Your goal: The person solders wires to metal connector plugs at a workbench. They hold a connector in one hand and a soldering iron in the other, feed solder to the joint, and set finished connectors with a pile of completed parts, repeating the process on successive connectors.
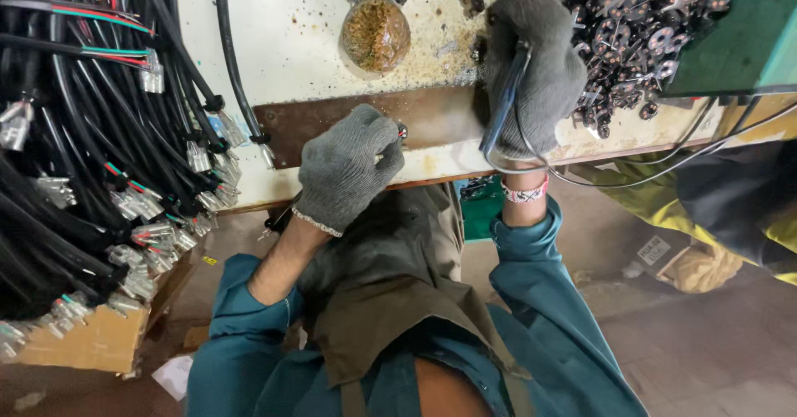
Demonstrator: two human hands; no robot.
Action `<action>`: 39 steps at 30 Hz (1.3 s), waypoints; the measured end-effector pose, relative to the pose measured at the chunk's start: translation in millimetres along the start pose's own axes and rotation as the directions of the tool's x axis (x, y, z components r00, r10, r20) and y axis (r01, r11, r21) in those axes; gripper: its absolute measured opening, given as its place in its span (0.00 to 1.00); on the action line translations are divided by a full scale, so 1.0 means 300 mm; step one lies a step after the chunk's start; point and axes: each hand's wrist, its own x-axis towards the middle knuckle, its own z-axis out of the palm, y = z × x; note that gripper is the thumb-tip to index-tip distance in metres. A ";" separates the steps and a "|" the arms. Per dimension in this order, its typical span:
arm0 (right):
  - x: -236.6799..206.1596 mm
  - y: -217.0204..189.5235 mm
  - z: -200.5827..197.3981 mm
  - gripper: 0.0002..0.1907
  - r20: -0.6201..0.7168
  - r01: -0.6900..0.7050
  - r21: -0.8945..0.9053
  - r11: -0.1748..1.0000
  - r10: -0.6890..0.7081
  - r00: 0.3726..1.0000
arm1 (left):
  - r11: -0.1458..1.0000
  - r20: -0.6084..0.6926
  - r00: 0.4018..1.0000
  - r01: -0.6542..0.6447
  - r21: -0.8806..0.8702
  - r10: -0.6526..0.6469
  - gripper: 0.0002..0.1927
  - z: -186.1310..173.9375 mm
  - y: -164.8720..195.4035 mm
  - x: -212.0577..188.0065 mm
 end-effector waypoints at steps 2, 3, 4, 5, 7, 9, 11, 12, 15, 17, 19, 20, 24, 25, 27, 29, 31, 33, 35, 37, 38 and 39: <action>-0.024 -0.051 -0.041 0.14 -0.140 0.134 0.165 0.977 -0.112 0.984 | 1.000 0.007 1.000 0.002 0.011 -0.002 0.07 -0.002 0.000 0.002; -0.054 -0.072 -0.071 0.14 -0.023 0.177 0.186 0.966 -0.176 0.984 | 1.000 -0.001 1.000 -0.005 0.012 0.005 0.07 -0.002 -0.001 0.003; -0.093 -0.089 -0.108 0.15 0.104 0.209 0.208 0.956 -0.234 0.967 | 1.000 0.001 1.000 -0.004 0.006 0.004 0.08 -0.002 -0.001 0.002; -0.131 -0.103 -0.138 0.15 0.224 0.227 0.181 0.957 -0.265 0.938 | 1.000 0.010 1.000 -0.012 -0.005 0.012 0.08 -0.002 -0.001 0.002; -0.184 -0.116 -0.156 0.16 0.231 0.158 0.170 0.973 -0.195 0.953 | 0.999 0.018 1.000 0.005 0.032 -0.006 0.06 0.004 -0.003 0.003; -0.215 -0.143 -0.132 0.16 0.066 -0.048 0.237 0.970 0.033 0.997 | 0.999 0.017 1.000 0.016 0.035 -0.016 0.06 0.008 -0.003 0.000; -0.217 -0.173 -0.104 0.18 -0.028 -0.066 0.365 0.929 0.082 0.996 | 1.000 -0.016 1.000 -0.016 0.017 0.016 0.07 0.012 -0.007 -0.002; -0.211 -0.190 -0.095 0.20 -0.081 -0.061 0.428 0.902 0.105 0.991 | 0.999 -0.023 1.000 -0.019 0.039 0.020 0.07 0.014 -0.010 -0.002; -0.189 -0.231 -0.102 0.21 0.010 0.111 0.196 0.974 -0.116 0.993 | 0.998 -0.017 1.000 -0.025 0.065 0.026 0.06 0.019 -0.017 -0.002; -0.175 -0.232 -0.122 0.19 0.105 0.054 0.227 0.972 -0.079 0.991 | 0.998 -0.007 1.000 -0.023 0.053 0.023 0.06 0.021 -0.020 -0.003; -0.164 -0.210 -0.141 0.17 0.213 -0.003 0.257 0.966 -0.054 0.976 | 0.999 -0.028 0.999 -0.023 0.035 0.024 0.07 0.022 -0.019 -0.004; -0.161 -0.194 -0.149 0.16 0.267 -0.036 0.267 0.963 -0.038 0.963 | 0.999 -0.034 0.999 -0.024 0.023 0.025 0.07 0.023 -0.017 -0.006; -0.154 -0.144 -0.155 0.13 0.351 0.079 0.260 0.962 -0.171 0.921 | 0.999 -0.019 1.000 0.008 0.039 -0.007 0.06 0.017 -0.011 -0.007; -0.164 -0.149 -0.156 0.13 0.385 0.101 0.239 0.966 -0.189 0.904 | 0.999 -0.012 1.000 0.007 0.048 -0.006 0.06 0.014 -0.010 -0.007; -0.181 -0.169 -0.157 0.15 0.440 0.152 0.183 0.971 -0.219 0.871 | 0.999 0.001 1.000 -0.006 0.046 0.006 0.06 0.012 -0.011 -0.003; -0.199 -0.198 -0.152 0.18 0.452 0.339 0.047 0.940 -0.322 0.832 | 0.999 -0.002 1.000 0.000 0.049 0.000 0.06 0.011 -0.013 0.000; -0.197 -0.201 -0.155 0.16 0.475 0.283 0.063 0.957 -0.278 0.835 | 0.999 -0.009 1.000 -0.004 0.044 0.004 0.06 0.012 -0.016 0.003; -0.190 -0.188 -0.163 0.09 0.536 -0.056 0.201 0.978 -0.062 0.842 | 0.999 -0.011 1.000 -0.020 0.033 0.020 0.05 0.015 -0.016 0.002; -0.183 -0.161 -0.173 0.17 0.270 0.049 0.370 0.928 -0.158 0.950 | 0.999 -0.045 0.999 -0.021 0.042 0.023 0.05 0.019 -0.014 -0.002; -0.192 -0.139 -0.175 0.15 0.159 0.043 0.472 0.880 -0.133 0.978 | 0.999 -0.006 1.000 0.005 0.038 -0.005 0.06 0.022 -0.007 -0.007; -0.206 -0.133 -0.173 0.10 0.195 -0.020 0.514 0.858 -0.095 0.976 | 0.999 0.003 1.000 0.016 0.042 -0.016 0.06 0.024 -0.003 -0.007; -0.219 -0.129 -0.157 0.10 0.239 -0.086 0.556 0.827 -0.059 0.969 | 0.998 0.009 1.000 0.007 0.060 -0.008 0.06 0.025 0.001 -0.008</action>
